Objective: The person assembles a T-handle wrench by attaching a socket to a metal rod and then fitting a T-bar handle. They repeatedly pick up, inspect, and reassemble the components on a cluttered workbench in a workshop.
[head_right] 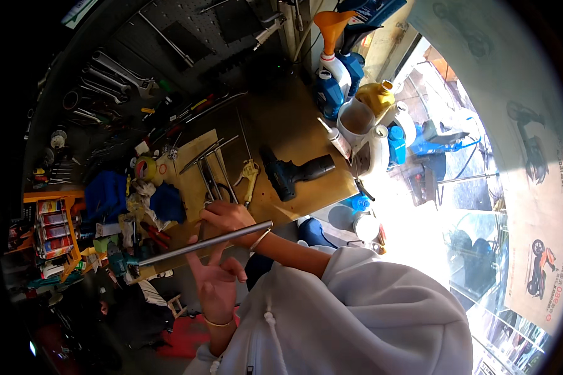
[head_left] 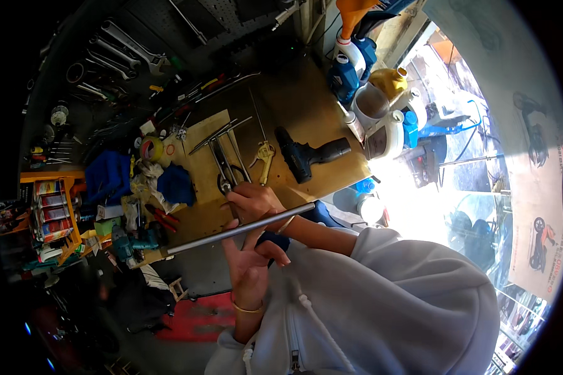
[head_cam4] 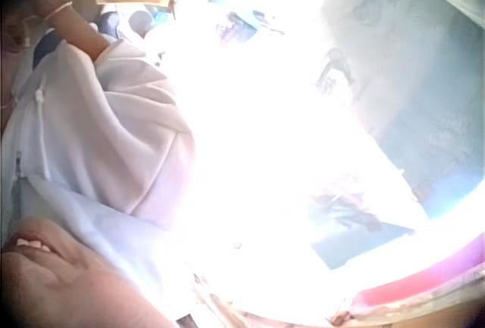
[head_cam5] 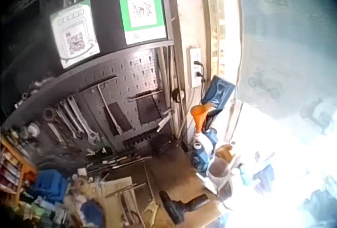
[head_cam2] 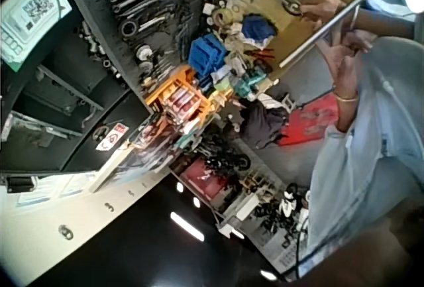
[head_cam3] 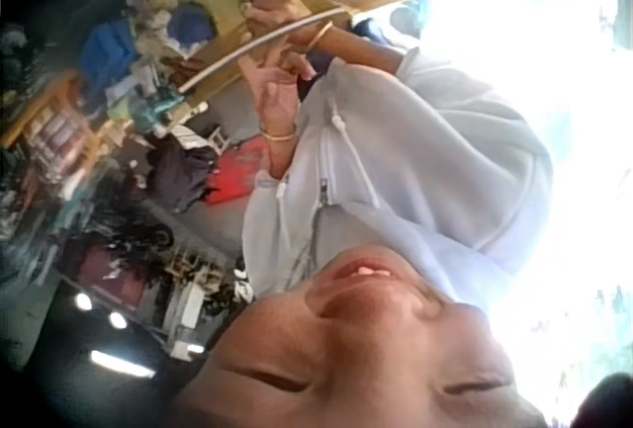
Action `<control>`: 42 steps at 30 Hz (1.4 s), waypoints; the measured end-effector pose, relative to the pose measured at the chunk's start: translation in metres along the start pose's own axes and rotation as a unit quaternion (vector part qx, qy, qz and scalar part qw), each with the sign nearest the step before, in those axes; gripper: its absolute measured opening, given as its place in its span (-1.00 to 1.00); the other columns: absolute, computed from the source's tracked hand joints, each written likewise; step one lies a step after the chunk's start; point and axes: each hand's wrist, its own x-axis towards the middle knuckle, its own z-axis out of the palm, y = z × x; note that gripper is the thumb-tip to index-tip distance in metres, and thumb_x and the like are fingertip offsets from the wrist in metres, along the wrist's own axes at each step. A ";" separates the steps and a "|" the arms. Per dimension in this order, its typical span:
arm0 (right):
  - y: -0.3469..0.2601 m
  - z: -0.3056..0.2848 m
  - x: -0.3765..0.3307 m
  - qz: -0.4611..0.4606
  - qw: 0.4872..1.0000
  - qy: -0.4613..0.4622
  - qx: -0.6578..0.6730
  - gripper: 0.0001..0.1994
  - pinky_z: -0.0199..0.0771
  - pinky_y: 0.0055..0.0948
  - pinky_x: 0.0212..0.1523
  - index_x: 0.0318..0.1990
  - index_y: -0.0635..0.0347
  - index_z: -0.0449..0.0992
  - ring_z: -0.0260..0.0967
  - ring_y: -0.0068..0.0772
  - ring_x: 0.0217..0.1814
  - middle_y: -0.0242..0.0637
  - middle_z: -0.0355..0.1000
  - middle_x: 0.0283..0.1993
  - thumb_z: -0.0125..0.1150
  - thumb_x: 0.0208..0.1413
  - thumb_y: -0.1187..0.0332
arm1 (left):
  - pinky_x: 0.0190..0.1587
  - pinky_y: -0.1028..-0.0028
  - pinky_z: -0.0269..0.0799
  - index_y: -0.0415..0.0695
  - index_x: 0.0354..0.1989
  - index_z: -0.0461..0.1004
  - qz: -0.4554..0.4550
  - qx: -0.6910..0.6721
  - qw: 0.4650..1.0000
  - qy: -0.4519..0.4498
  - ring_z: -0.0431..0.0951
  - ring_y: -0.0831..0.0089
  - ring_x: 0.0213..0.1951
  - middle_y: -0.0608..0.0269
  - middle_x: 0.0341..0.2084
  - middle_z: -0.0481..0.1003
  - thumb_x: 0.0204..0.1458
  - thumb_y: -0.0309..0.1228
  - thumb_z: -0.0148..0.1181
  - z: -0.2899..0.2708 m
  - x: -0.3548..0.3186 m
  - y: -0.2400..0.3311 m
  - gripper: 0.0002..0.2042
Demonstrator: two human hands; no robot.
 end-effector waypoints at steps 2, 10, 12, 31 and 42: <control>0.000 0.001 -0.010 0.017 1.000 0.014 0.010 -0.71 0.42 -0.22 -0.33 -0.21 0.20 0.37 0.38 -0.03 -0.28 -0.13 0.35 -0.34 0.15 -0.13 0.32 | -0.39 0.48 0.43 -0.02 0.34 -0.23 -0.008 -0.001 1.000 -0.008 0.49 0.29 -0.40 -0.39 0.18 0.14 -0.03 -0.03 0.28 -0.005 -0.007 -0.003 -0.09; -0.039 0.010 -0.061 0.121 0.981 0.153 -0.023 -0.80 0.40 -0.28 -0.44 -0.27 0.17 0.39 0.39 -0.12 -0.43 -0.19 0.37 -0.45 0.25 -0.07 0.44 | -0.38 0.51 0.40 -0.08 0.17 -0.01 0.008 0.017 0.999 -0.050 0.46 0.34 -0.40 -0.34 0.04 0.28 0.01 -0.10 0.26 -0.029 -0.061 -0.005 -0.32; -0.064 0.020 -0.075 0.140 0.974 0.174 -0.028 -0.77 0.41 -0.33 -0.44 -0.24 0.17 0.40 0.40 -0.19 -0.45 -0.22 0.38 -0.45 0.30 -0.06 0.40 | -0.41 0.54 0.38 -0.09 0.07 0.06 0.012 0.033 0.996 -0.079 0.43 0.38 -0.44 -0.22 -0.12 0.36 0.03 -0.12 0.24 -0.041 -0.087 -0.001 -0.42; -0.237 0.205 -0.250 0.410 0.880 0.104 0.214 -0.67 0.49 -0.47 -0.31 -0.15 0.15 0.44 0.50 -0.46 -0.35 -0.31 0.49 -0.42 0.36 -0.10 0.33 | -0.61 0.62 -0.12 -0.11 -0.39 0.31 -0.052 0.262 0.961 0.072 0.04 0.73 -0.68 0.49 -0.72 0.11 0.21 -0.29 0.01 -0.140 -0.332 0.028 -0.81; -0.233 0.199 -0.312 0.423 0.757 0.063 0.494 -0.44 0.52 -0.43 -0.09 0.21 0.28 0.25 0.48 -0.41 -0.12 -0.19 0.49 -0.13 0.08 -0.04 0.66 | -0.62 0.64 -0.09 -0.13 -0.37 0.38 -0.095 0.322 0.941 0.051 0.10 0.75 -0.69 0.51 -0.76 0.17 0.20 -0.28 0.06 -0.150 -0.359 0.015 -0.81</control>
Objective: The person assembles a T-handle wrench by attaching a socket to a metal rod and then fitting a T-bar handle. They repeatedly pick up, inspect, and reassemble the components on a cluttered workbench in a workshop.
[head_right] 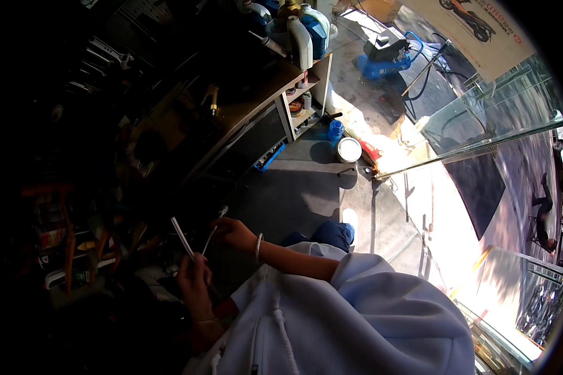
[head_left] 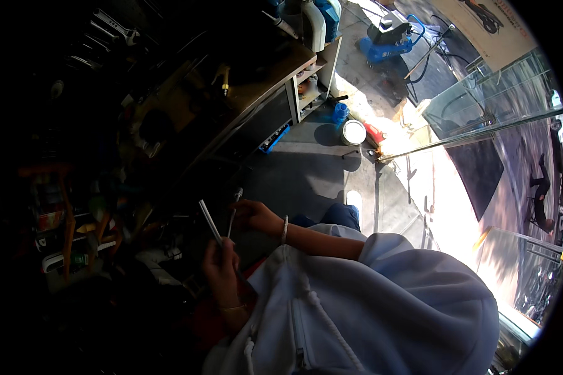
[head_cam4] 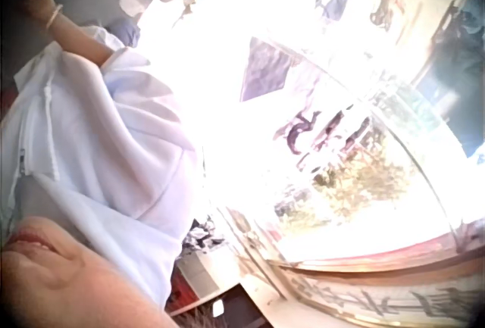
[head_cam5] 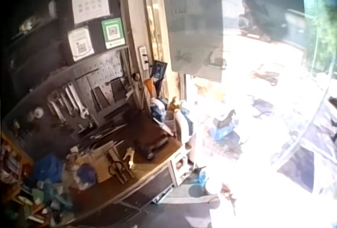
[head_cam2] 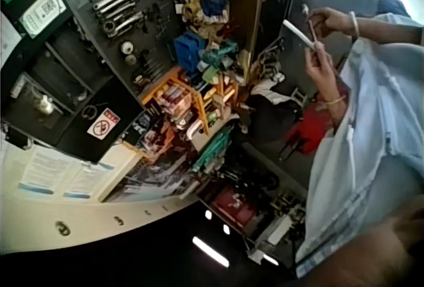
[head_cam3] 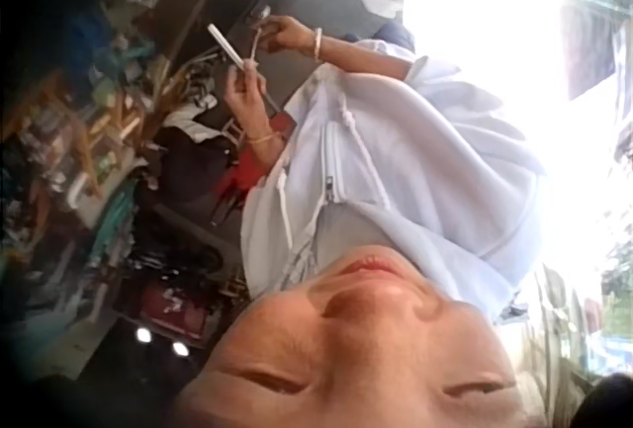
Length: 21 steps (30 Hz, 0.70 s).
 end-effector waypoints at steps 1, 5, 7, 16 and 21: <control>-0.005 -0.006 -0.010 0.025 0.998 0.008 0.058 -0.44 0.51 -0.43 -0.06 0.22 0.26 0.24 0.46 -0.40 -0.08 -0.18 0.47 -0.09 0.07 -0.02 0.66 | -0.62 0.64 -0.09 -0.13 -0.37 0.38 -0.005 0.009 1.000 0.000 0.10 0.75 -0.70 0.51 -0.77 0.17 0.20 -0.28 0.06 0.007 -0.001 0.001 -0.81; -0.040 -0.038 -0.063 0.100 0.976 0.044 0.187 -0.46 0.51 -0.40 0.02 0.24 0.27 0.22 0.43 -0.31 0.02 -0.10 0.42 0.01 0.06 0.04 0.62 | -0.64 0.65 -0.08 -0.15 -0.43 0.41 -0.040 0.018 0.999 0.001 0.12 0.75 -0.72 0.51 -0.79 0.19 0.18 -0.27 0.10 0.052 -0.009 0.009 -0.78; -0.056 -0.062 -0.088 0.127 0.969 0.068 0.203 -0.51 0.52 -0.40 0.04 0.22 0.27 0.24 0.42 -0.30 0.04 -0.09 0.42 0.03 0.05 0.09 0.59 | -0.65 0.65 -0.08 -0.16 -0.45 0.42 -0.046 0.020 0.999 -0.002 0.13 0.75 -0.73 0.50 -0.80 0.20 0.17 -0.27 0.11 0.078 -0.010 0.007 -0.76; -0.076 -0.180 -0.175 -0.268 0.806 0.008 -0.527 -0.79 0.26 -0.41 0.29 -0.13 0.05 0.47 0.39 -0.49 0.07 -0.45 0.48 -0.08 0.06 0.06 0.46 | -0.65 0.65 -0.07 -0.17 -0.46 0.42 -0.069 0.042 0.996 -0.025 0.13 0.76 -0.73 0.50 -0.79 0.20 0.18 -0.25 0.11 0.210 -0.036 0.005 -0.74; -0.061 -0.206 -0.206 0.080 0.974 0.067 0.204 -0.63 0.52 -0.42 -0.04 0.17 0.16 0.32 0.48 -0.31 -0.04 -0.14 0.47 -0.04 0.01 0.20 0.44 | -0.66 0.66 -0.08 -0.15 -0.45 0.42 -0.034 0.024 0.998 -0.040 0.11 0.78 -0.73 0.52 -0.79 0.20 0.18 -0.26 0.11 0.243 -0.061 -0.012 -0.76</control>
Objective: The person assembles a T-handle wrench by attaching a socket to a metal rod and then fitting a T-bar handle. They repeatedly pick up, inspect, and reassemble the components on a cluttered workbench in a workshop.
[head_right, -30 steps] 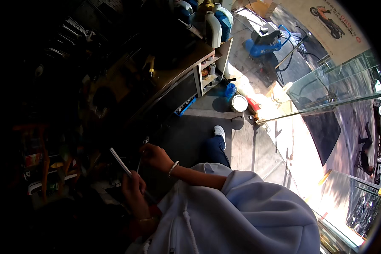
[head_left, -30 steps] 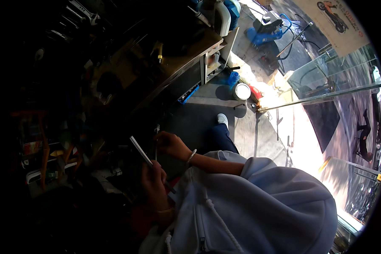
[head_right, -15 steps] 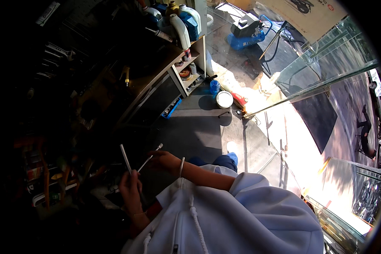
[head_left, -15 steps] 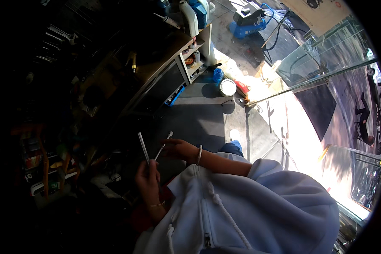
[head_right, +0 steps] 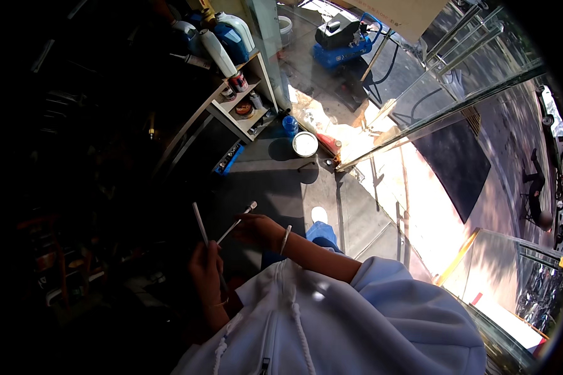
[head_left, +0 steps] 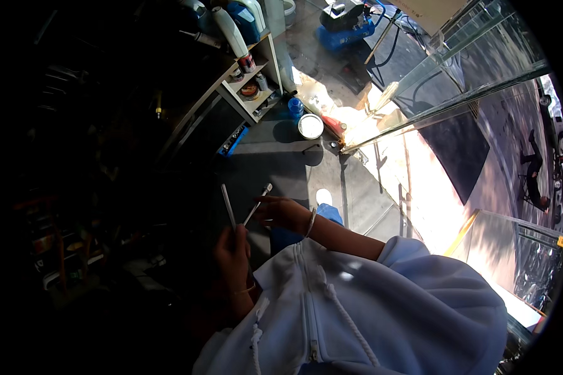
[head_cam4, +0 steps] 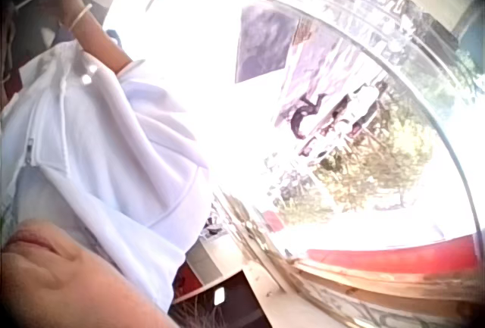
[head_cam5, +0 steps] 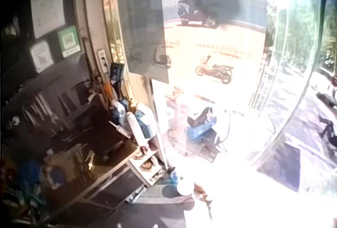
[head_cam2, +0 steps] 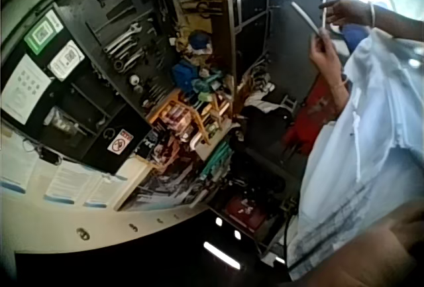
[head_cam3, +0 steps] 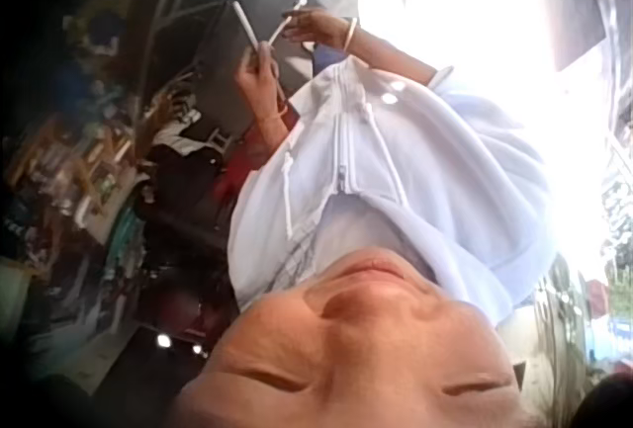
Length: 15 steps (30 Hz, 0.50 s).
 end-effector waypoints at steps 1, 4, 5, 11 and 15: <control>0.005 -0.005 -0.006 0.017 0.999 0.000 0.028 -0.64 0.52 -0.41 -0.03 0.17 0.17 0.32 0.48 -0.30 -0.04 -0.13 0.47 -0.04 0.00 0.21 0.43 | -0.66 0.66 -0.08 -0.15 -0.46 0.42 0.012 0.002 1.000 0.001 0.12 0.77 -0.74 0.52 -0.79 0.20 0.18 -0.26 0.11 0.004 -0.002 -0.004 -0.76; 0.015 -0.020 -0.014 0.063 0.992 -0.004 0.109 -0.66 0.53 -0.39 0.00 0.16 0.20 0.31 0.47 -0.26 -0.01 -0.09 0.46 -0.05 -0.04 0.24 0.41 | -0.67 0.66 -0.06 -0.15 -0.46 0.42 0.001 0.001 1.000 0.002 0.13 0.77 -0.74 0.51 -0.79 0.21 0.18 -0.27 0.11 0.008 -0.019 -0.010 -0.76; 0.016 -0.023 -0.015 0.076 0.988 -0.007 0.134 -0.67 0.53 -0.38 0.00 0.16 0.21 0.31 0.46 -0.25 0.00 -0.08 0.46 -0.05 -0.05 0.25 0.40 | -0.67 0.67 -0.05 -0.15 -0.46 0.42 -0.008 0.001 1.000 0.003 0.14 0.76 -0.74 0.51 -0.79 0.21 0.18 -0.27 0.11 0.009 -0.023 -0.010 -0.77; 0.012 -0.004 -0.031 0.097 0.983 -0.006 0.154 -0.71 0.53 -0.37 0.02 0.09 0.20 0.35 0.47 -0.26 -0.02 -0.11 0.46 -0.08 -0.07 0.28 0.34 | -0.66 0.66 -0.04 -0.16 -0.43 0.44 0.001 0.008 0.999 0.046 0.17 0.79 -0.73 0.52 -0.80 0.22 0.19 -0.25 0.10 0.007 -0.047 -0.005 -0.75; 0.016 0.003 -0.029 0.109 0.984 -0.002 0.138 -0.72 0.54 -0.39 -0.03 0.05 0.17 0.40 0.47 -0.26 -0.05 -0.13 0.45 -0.06 -0.03 0.27 0.28 | -0.65 0.67 0.02 -0.18 -0.43 0.45 0.019 -0.009 0.999 0.046 0.20 0.75 -0.72 0.48 -0.79 0.26 0.16 -0.25 0.13 0.003 -0.056 -0.004 -0.76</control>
